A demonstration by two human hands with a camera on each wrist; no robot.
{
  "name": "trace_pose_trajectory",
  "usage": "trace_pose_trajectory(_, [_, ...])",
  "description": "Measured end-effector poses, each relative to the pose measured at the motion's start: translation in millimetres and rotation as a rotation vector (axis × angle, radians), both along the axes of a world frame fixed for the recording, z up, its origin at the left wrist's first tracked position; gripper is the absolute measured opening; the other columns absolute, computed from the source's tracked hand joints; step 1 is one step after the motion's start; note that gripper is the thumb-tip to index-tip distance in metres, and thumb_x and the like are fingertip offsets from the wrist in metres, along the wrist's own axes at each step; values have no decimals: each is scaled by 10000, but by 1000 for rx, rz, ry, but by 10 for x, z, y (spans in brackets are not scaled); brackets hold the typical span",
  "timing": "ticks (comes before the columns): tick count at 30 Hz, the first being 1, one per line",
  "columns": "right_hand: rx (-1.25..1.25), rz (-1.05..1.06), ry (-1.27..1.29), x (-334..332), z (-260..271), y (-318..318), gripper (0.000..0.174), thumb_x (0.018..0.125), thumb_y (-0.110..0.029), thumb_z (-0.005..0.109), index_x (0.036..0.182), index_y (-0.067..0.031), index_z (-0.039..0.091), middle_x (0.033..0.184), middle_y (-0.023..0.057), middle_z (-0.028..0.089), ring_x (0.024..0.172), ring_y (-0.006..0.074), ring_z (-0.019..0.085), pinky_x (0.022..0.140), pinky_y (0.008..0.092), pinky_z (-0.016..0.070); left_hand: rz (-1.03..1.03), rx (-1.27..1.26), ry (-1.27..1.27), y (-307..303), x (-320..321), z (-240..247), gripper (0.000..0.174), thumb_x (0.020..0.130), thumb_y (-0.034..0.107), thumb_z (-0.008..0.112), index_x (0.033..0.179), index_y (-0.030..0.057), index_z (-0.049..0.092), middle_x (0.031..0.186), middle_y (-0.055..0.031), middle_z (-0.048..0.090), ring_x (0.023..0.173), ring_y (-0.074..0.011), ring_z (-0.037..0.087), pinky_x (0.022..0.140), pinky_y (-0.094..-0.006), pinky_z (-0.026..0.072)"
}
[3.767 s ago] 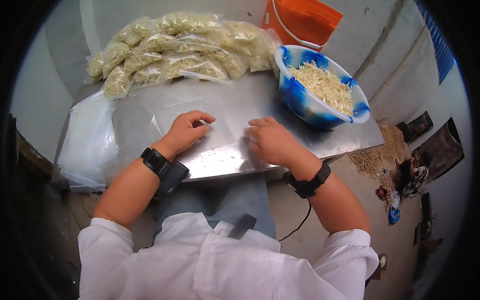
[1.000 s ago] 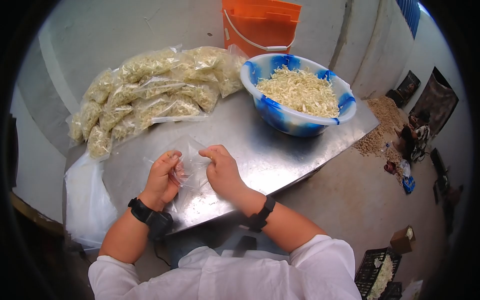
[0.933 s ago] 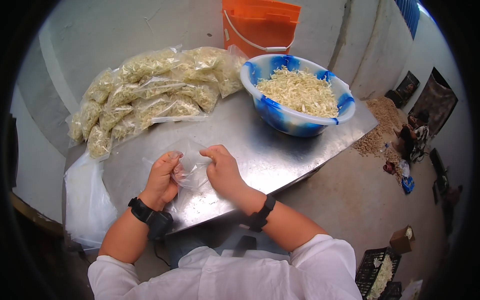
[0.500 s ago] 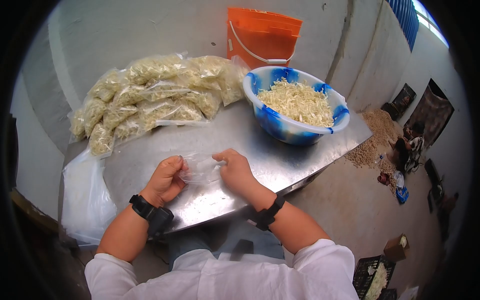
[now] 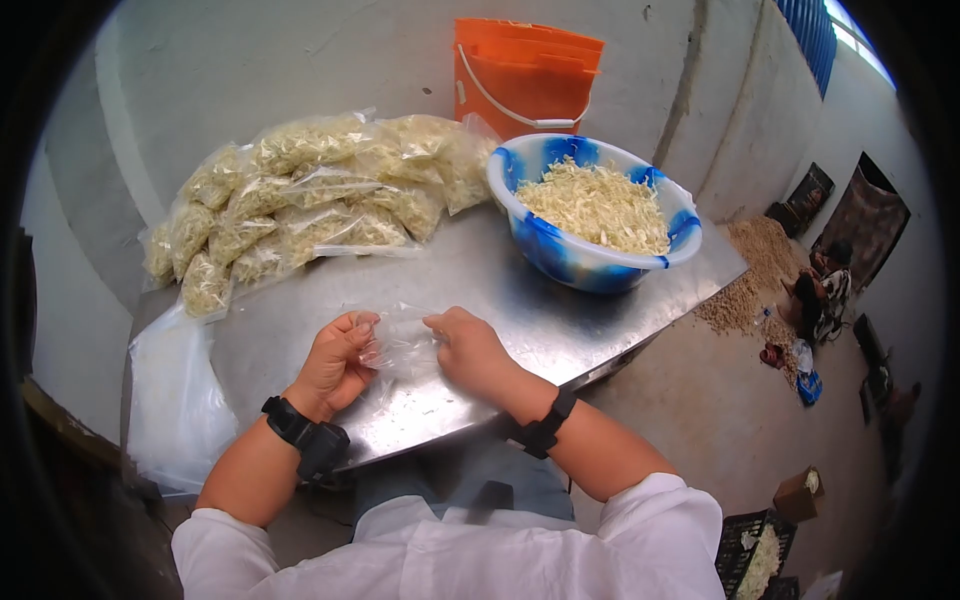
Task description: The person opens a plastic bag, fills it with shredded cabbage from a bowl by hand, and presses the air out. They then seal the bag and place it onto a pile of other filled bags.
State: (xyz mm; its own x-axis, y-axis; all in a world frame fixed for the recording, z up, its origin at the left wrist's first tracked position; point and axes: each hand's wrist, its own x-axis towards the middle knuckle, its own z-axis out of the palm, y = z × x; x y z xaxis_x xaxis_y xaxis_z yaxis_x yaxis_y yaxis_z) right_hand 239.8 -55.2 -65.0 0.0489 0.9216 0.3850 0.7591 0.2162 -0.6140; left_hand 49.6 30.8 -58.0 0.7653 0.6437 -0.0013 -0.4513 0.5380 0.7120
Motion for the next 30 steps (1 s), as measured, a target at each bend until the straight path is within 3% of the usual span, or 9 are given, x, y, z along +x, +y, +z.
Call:
trace_pose_trajectory(1, [10,31,-2,25,25,-26,351,707,-1,519,1051,-33,582,916,157,566,813,308,566,730,354,458,56,91,153,-37,19,29,126,872,164,557,902,41,559,702,4,519,625,-103,484,597,-235,432])
trace_pose_trajectory(8, [1,229,212,362,113,-464,315,707,-34,526,1016,-51,581,853,111,577,721,217,575,653,310,469,73,29,207,8,47,-49,134,862,176,579,910,51,570,749,-13,557,685,-109,540,661,-253,471])
trace_pose_trajectory(12, [-532,350,-89,885,373,-838,187,689,-75,539,863,-39,600,730,108,619,689,228,597,651,313,471,100,-9,165,29,37,-65,111,876,149,545,924,50,561,793,-30,582,746,-135,569,715,-270,487])
trace_pose_trajectory(14, [-691,252,-247,1084,507,-1044,176,694,-105,567,847,-28,606,730,115,622,695,230,601,650,319,471,114,-39,137,27,46,-70,104,878,144,540,922,51,558,810,-36,593,776,-143,578,734,-278,488])
trace_pose_trajectory(18, [-702,35,-277,1310,857,-1299,186,715,-106,594,879,-22,610,738,114,627,686,209,600,642,307,469,162,-95,31,-13,114,-64,78,877,122,534,920,61,557,911,-59,609,896,-163,574,808,-298,468])
trace_pose_trajectory(22, [-286,-180,111,1587,1167,-1226,214,741,-114,639,924,-6,609,811,72,635,695,172,586,649,285,468,89,-8,84,-21,159,-88,64,871,107,539,919,74,565,967,-60,603,917,-148,559,815,-286,453])
trace_pose_trajectory(25, [-188,-238,-25,1828,1458,-943,266,739,-132,657,965,-3,599,893,78,624,749,179,575,687,295,474,131,63,189,-39,161,-92,69,862,111,556,914,72,576,909,-40,602,810,-102,547,724,-240,443])
trace_pose_trajectory(28, [-206,-302,-256,2011,1592,-581,379,727,-156,677,1063,-10,577,1044,129,599,914,225,573,806,322,458,161,180,289,-53,158,-102,84,852,130,577,910,69,584,833,-11,589,686,-66,500,627,-200,406])
trace_pose_trajectory(30, [-329,-308,-523,2171,1606,-310,510,719,-141,698,1179,-20,516,1191,157,530,1102,279,494,941,361,380,175,184,317,-83,167,-78,103,844,135,591,912,57,591,798,-5,571,647,-63,473,602,-195,392])
